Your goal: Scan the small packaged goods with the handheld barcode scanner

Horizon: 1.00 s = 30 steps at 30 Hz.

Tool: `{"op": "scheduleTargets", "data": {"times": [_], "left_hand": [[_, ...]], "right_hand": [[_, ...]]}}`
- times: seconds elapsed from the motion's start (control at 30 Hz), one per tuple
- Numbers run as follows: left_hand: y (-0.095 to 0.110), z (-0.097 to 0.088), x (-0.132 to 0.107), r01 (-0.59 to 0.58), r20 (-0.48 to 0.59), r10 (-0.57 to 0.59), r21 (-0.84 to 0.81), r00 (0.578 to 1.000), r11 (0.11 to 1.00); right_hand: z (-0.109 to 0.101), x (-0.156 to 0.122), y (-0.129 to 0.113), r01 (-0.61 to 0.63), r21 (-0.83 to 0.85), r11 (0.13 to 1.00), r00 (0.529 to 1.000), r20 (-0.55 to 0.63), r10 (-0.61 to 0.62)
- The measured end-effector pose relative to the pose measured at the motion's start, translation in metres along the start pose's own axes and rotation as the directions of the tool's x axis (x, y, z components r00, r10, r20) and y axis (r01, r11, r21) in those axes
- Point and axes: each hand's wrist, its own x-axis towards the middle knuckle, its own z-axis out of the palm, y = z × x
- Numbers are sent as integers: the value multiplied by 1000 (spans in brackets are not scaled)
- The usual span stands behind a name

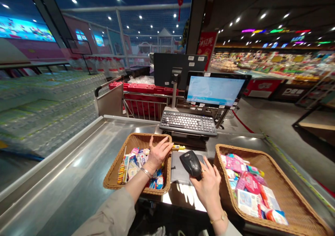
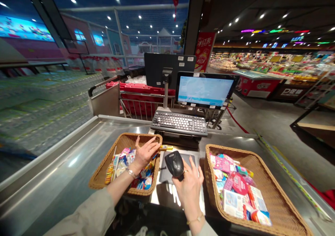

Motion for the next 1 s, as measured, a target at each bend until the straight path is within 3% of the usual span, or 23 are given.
{"op": "scheduleTargets", "data": {"times": [1.0], "left_hand": [[4,9,6,5,19,-4,-44,1000,999]], "right_hand": [[-5,-4,7,-19,-62,998,999,-32,17]]}}
